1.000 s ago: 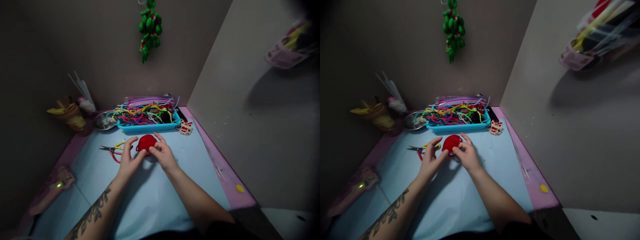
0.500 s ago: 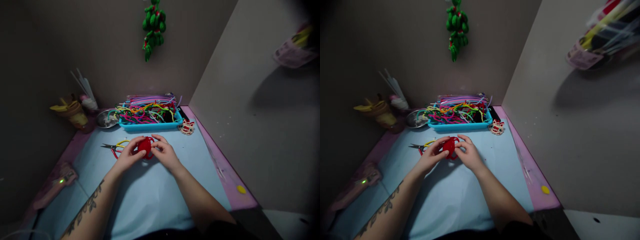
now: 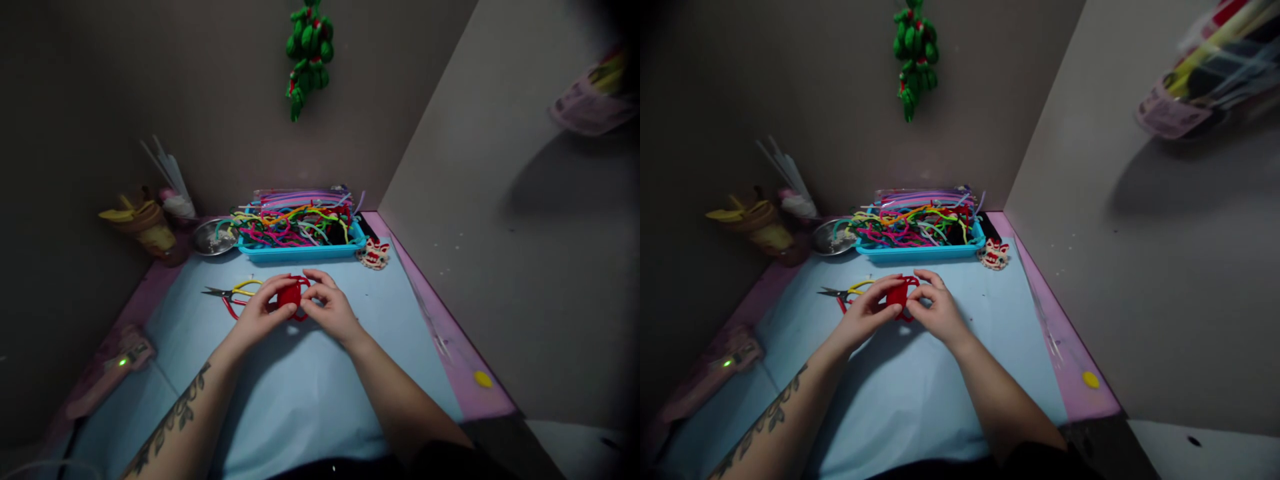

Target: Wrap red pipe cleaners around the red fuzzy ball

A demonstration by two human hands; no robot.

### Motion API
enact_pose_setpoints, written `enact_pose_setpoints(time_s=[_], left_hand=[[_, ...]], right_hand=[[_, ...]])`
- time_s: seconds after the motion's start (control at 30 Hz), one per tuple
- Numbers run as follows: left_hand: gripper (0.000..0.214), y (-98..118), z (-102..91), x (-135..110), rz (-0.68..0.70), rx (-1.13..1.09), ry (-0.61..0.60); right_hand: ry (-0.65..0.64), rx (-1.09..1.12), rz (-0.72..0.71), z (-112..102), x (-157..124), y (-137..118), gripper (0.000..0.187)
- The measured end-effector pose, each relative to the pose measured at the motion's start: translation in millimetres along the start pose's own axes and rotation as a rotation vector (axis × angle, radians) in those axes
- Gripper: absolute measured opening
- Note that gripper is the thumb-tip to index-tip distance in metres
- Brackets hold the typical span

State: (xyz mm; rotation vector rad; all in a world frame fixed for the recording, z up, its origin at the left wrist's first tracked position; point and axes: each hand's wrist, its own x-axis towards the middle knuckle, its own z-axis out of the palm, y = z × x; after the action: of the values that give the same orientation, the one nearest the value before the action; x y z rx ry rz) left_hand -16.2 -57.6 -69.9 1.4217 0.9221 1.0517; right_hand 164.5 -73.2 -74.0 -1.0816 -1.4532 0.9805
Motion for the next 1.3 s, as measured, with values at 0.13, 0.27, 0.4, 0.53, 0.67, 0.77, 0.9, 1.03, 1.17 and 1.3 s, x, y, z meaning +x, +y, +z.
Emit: enact_pose_setpoints(time_s=[0.13, 0.27, 0.4, 0.53, 0.67, 0.77, 0.9, 1.03, 1.17, 1.3], left_hand=[[0.047, 1.6, 0.6, -0.6, -0.044, -0.042, -0.010], [0.049, 3.1, 2.3, -1.2, -0.036, -0.053, 0.040], [0.047, 4.9, 3.9, -1.2, 0.020, -0.004, 0.066], [0.046, 4.9, 4.9, -1.7, 0.023, 0.001, 0.076], [0.044, 3.3, 5.2, -2.1, 0.033, 0.025, 0.073], [0.043, 2.9, 5.0, -2.1, 0.040, 0.036, 0.073], [0.043, 2.6, 4.7, -1.5, 0.043, 0.043, 0.083], [0.046, 0.4, 4.2, -0.5, 0.021, 0.046, 0.075], [0.054, 0.5, 4.4, 0.5, -0.034, 0.015, 0.048], [0.056, 5.1, 3.2, 2.3, -0.108, -0.034, 0.111]], right_hand=[[0.008, 0.013, 0.000, 1.3, 0.0, 1.2, 0.006], [0.058, 0.082, -0.005, 5.1, -0.5, 1.4, 0.016], [0.082, 0.092, -0.038, 7.9, -0.9, 0.6, 0.025], [0.114, 0.079, -0.066, 8.6, -1.5, 3.5, 0.027], [0.091, 0.088, -0.086, 7.6, -2.4, 6.8, 0.025], [0.079, 0.045, -0.104, 6.4, -2.2, 5.5, 0.025], [0.091, -0.025, -0.126, 5.5, -1.0, 2.0, 0.024], [0.129, -0.027, -0.092, 5.8, -0.9, 1.7, 0.025], [0.124, -0.010, -0.046, 4.4, -0.2, 4.4, 0.013], [0.095, 0.152, 0.043, 1.3, 4.0, 10.5, 0.005]])
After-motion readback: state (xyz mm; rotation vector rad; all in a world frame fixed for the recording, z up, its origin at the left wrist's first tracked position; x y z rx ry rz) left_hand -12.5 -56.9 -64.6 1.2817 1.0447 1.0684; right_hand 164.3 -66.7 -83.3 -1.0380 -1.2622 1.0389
